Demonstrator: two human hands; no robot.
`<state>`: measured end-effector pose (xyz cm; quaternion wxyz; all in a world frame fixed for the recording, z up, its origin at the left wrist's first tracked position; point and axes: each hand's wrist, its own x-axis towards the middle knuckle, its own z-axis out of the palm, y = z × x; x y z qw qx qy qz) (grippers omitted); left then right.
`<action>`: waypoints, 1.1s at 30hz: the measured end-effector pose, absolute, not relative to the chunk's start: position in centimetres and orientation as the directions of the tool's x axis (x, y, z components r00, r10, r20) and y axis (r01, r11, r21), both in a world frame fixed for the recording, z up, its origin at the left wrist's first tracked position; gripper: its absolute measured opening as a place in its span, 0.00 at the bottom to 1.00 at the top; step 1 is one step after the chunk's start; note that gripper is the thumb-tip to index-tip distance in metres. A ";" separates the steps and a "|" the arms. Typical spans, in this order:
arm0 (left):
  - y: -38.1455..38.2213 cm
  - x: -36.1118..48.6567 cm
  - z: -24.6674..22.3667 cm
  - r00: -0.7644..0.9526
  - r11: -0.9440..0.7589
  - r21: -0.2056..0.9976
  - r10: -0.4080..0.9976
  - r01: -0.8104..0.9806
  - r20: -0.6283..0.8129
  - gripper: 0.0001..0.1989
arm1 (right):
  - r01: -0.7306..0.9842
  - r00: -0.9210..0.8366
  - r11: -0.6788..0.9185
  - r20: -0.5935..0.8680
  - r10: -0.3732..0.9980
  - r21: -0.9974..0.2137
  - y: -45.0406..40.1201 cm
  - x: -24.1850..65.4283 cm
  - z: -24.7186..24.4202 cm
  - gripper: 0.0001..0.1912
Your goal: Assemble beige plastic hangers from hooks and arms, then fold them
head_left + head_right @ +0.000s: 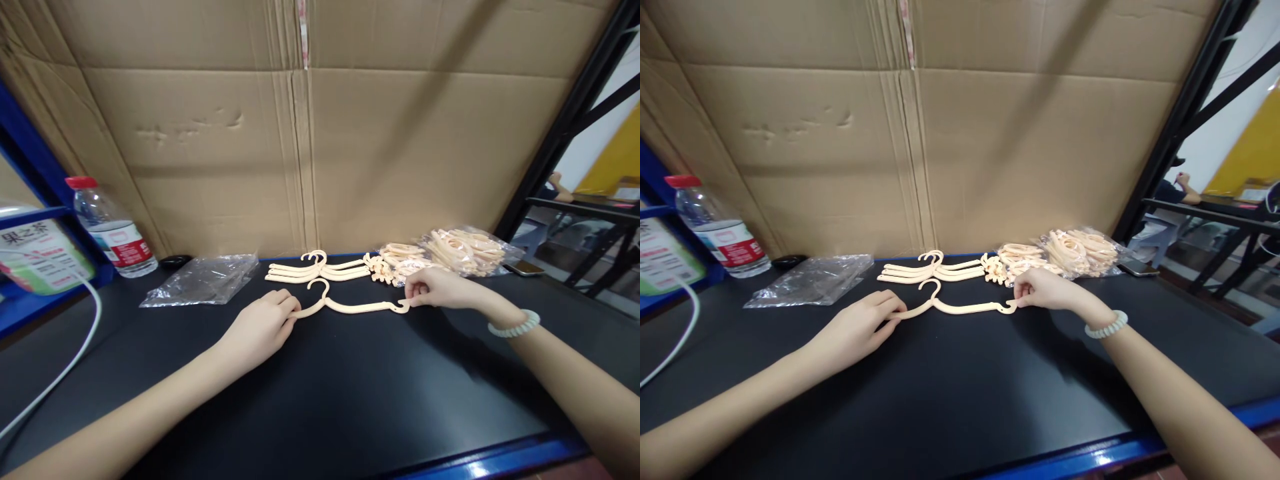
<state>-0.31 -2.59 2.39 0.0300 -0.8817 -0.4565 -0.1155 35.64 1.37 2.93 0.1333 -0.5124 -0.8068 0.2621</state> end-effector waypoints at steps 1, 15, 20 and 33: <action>-2.5 -0.4 2.3 0.554 -0.582 0.062 0.798 0.811 0.237 0.12 | 0.769 -0.420 0.308 -0.079 0.904 -0.561 1.4 35.9 3.0 0.08; -1.8 -1.7 3.9 0.535 -0.547 0.058 0.832 0.835 0.143 0.08 | 0.834 -0.375 0.314 -0.046 0.926 -0.454 0.9 35.9 3.5 0.10; -1.7 -2.5 4.6 0.531 -0.539 0.080 0.841 0.838 0.103 0.08 | 0.837 -0.340 0.399 0.214 0.916 -0.375 0.9 35.3 3.6 0.13; -0.4 -5.0 5.3 0.560 -0.559 0.131 0.828 0.819 0.033 0.06 | 0.766 -0.482 0.455 0.063 0.874 -0.454 0.9 36.1 4.1 0.14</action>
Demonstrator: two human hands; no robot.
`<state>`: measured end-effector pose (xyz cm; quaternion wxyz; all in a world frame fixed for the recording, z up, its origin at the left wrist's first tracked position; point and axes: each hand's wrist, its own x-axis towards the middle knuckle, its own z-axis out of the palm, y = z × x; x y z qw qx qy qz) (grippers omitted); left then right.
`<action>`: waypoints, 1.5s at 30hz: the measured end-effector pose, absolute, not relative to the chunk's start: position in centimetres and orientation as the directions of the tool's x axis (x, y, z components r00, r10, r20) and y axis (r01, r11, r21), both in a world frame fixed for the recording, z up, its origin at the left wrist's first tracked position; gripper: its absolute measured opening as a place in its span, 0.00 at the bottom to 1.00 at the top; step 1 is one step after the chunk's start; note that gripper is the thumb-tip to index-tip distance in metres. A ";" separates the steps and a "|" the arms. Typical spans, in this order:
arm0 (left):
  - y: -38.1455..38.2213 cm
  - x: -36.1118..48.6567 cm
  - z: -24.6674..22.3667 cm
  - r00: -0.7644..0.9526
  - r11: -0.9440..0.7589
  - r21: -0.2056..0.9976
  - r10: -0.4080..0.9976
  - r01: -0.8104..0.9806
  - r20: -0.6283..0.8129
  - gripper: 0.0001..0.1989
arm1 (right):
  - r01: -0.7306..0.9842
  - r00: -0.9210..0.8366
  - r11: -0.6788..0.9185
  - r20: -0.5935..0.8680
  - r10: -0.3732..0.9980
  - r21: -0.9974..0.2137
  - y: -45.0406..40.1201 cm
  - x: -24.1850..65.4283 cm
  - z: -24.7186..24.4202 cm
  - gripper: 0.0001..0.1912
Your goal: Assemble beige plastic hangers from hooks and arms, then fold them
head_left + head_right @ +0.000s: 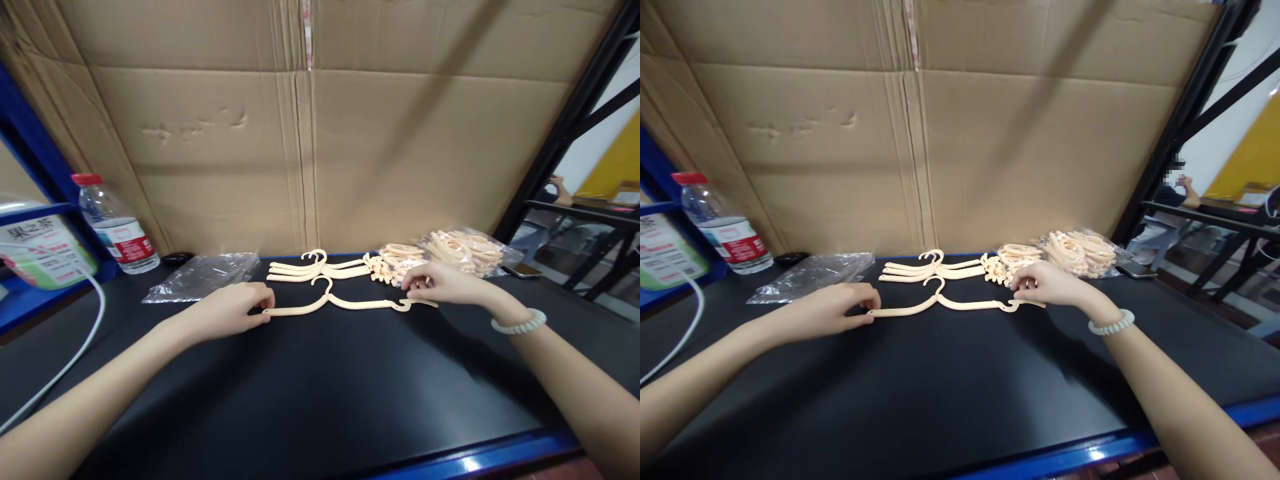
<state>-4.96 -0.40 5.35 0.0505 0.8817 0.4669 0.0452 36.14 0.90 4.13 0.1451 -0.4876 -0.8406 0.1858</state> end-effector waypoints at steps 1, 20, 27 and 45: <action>-0.3 -5.0 5.3 0.566 -0.564 0.129 0.824 0.815 0.029 0.06 | 0.763 -0.496 0.451 0.028 0.868 -0.463 0.8 36.1 4.2 0.14; -0.3 -4.4 5.8 0.535 -0.529 0.074 0.837 0.845 -0.113 0.06 | 0.748 -0.511 0.306 -0.217 0.832 -0.589 0.7 35.6 3.3 0.15; -0.6 -4.1 5.9 0.534 -0.527 0.089 0.836 0.845 -0.124 0.05 | 0.762 -0.514 0.337 -0.201 0.834 -0.553 0.8 35.8 3.0 0.18; -0.4 -4.4 5.6 0.540 -0.521 0.158 0.834 0.839 -0.116 0.05 | 0.762 -0.527 0.363 -0.187 0.829 -0.537 0.8 35.8 2.7 0.18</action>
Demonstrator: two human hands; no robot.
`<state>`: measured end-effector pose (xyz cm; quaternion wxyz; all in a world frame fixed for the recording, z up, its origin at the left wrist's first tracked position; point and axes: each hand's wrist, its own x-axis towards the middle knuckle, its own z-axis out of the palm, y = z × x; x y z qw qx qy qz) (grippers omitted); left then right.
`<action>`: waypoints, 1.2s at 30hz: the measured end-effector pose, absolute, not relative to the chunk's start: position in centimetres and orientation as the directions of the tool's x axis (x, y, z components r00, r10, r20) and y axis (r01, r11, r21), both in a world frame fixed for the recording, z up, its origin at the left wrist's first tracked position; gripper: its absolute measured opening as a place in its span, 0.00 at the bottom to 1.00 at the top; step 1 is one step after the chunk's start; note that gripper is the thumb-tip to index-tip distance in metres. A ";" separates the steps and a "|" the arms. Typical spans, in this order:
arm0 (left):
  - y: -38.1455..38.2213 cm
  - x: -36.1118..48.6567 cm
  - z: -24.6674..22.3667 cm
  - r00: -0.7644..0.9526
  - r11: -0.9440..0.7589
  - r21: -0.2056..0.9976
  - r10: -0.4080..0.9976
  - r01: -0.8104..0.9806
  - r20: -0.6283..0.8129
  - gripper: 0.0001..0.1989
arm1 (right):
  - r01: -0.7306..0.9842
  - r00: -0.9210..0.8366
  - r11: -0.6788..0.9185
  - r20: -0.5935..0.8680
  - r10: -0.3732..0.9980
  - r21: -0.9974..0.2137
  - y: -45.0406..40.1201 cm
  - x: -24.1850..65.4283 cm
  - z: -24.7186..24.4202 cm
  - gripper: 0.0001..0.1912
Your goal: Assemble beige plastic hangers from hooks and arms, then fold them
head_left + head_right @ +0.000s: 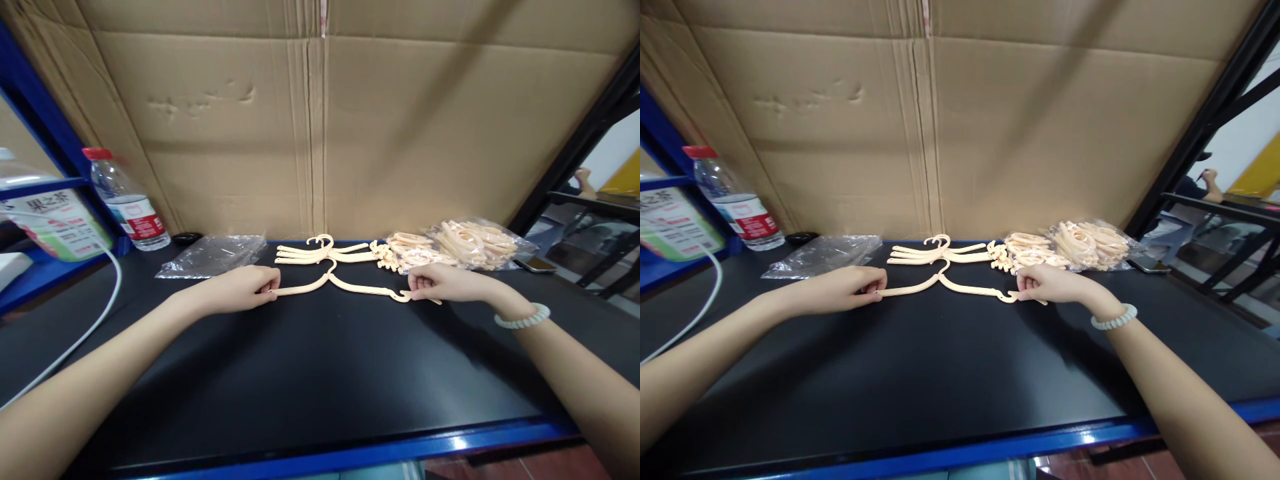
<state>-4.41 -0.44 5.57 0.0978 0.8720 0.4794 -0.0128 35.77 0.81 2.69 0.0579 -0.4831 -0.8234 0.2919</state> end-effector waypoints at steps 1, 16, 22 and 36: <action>-0.5 -4.4 5.6 0.539 -0.520 0.160 0.834 0.839 -0.116 0.05 | 0.760 -0.528 0.365 -0.185 0.829 -0.538 0.8 35.8 2.6 0.18; -0.4 -4.6 5.8 0.553 -0.533 0.156 0.822 0.832 -0.139 0.06 | 0.766 -0.526 0.368 -0.187 0.830 -0.527 0.5 35.5 3.2 0.17; -0.2 -4.8 6.1 0.526 -0.501 0.174 0.836 0.848 -0.158 0.08 | 0.784 -0.526 0.401 -0.165 0.834 -0.473 0.5 36.2 4.0 0.17; -0.4 -4.7 6.5 0.521 -0.505 0.133 0.837 0.853 -0.168 0.06 | 0.796 -0.509 0.376 -0.187 0.840 -0.475 0.4 35.7 3.7 0.14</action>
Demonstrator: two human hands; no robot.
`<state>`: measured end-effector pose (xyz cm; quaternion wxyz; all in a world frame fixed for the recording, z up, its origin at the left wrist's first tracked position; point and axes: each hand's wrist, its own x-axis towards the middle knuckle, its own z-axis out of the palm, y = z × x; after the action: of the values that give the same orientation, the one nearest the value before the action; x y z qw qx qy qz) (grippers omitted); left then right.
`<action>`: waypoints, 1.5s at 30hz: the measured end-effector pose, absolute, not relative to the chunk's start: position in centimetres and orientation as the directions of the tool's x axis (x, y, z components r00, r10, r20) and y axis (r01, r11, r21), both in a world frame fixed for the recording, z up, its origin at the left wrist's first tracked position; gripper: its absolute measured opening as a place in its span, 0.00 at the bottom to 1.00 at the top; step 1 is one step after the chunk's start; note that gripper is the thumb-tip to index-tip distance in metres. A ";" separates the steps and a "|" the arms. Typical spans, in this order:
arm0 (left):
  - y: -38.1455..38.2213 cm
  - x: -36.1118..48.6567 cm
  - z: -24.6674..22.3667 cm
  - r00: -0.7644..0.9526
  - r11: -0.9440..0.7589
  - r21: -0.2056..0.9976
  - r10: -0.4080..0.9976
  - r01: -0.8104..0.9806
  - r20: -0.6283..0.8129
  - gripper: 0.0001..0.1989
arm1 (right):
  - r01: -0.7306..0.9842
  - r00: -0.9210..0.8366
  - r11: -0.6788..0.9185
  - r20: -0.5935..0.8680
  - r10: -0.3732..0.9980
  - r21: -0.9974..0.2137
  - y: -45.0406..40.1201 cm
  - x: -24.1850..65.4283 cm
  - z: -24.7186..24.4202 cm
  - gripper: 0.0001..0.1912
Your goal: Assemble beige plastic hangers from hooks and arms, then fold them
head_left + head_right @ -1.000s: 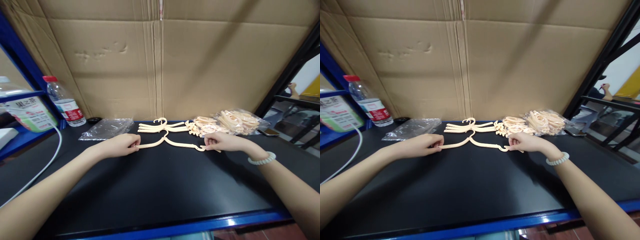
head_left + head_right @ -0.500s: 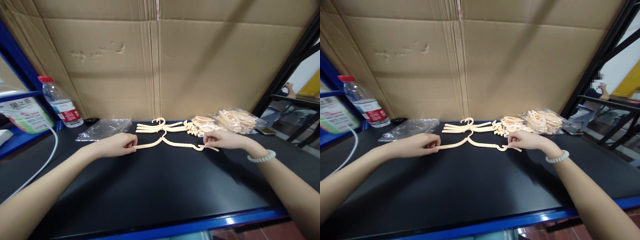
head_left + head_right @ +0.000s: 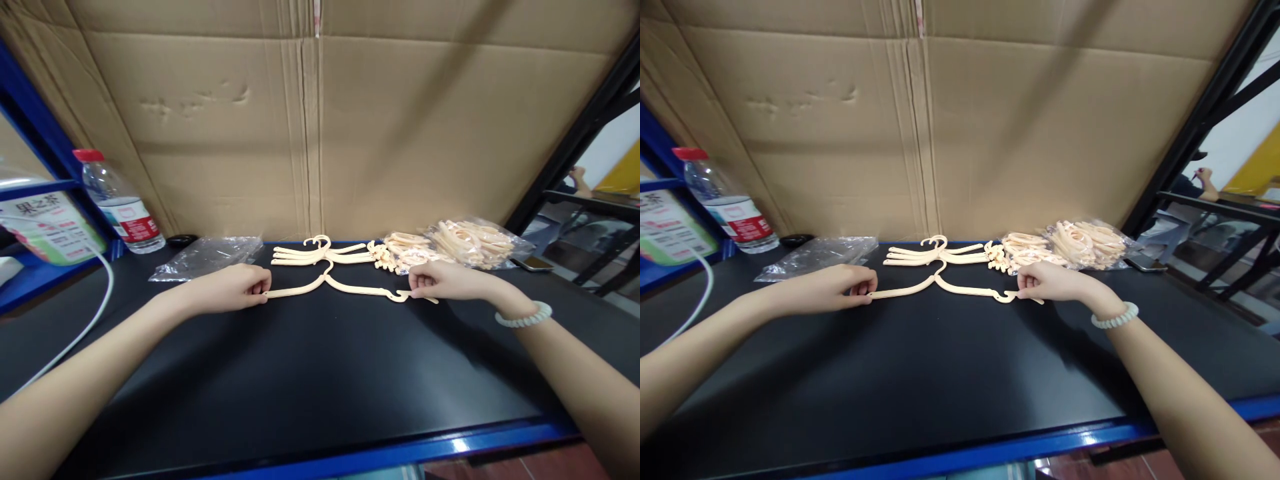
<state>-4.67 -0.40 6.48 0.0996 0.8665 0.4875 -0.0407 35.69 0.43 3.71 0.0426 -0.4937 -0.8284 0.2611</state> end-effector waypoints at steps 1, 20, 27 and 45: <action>-0.4 -4.7 6.5 0.522 -0.505 0.133 0.836 0.853 -0.168 0.06 | 0.796 -0.505 0.373 -0.183 0.844 -0.477 0.4 35.7 3.7 0.15; -0.4 -4.8 6.5 0.524 -0.503 0.152 0.837 0.851 -0.156 0.06 | 0.806 -0.512 0.410 -0.154 0.845 -0.427 0.4 35.7 3.8 0.14; 0.5 -5.0 5.6 0.550 -0.552 0.151 0.833 0.820 0.058 0.10 | 0.800 -0.503 0.480 0.034 0.864 -0.361 1.0 35.9 3.3 0.14; 4.5 -4.4 1.5 0.525 -0.580 0.152 0.801 0.801 0.289 0.15 | 0.766 -0.543 0.636 0.437 0.717 -0.090 5.2 32.8 0.1 0.17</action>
<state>-4.37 4.48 1.50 0.0003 0.8732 0.4585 0.1655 32.75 5.15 0.07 0.2223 -0.4230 -0.8767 -0.0558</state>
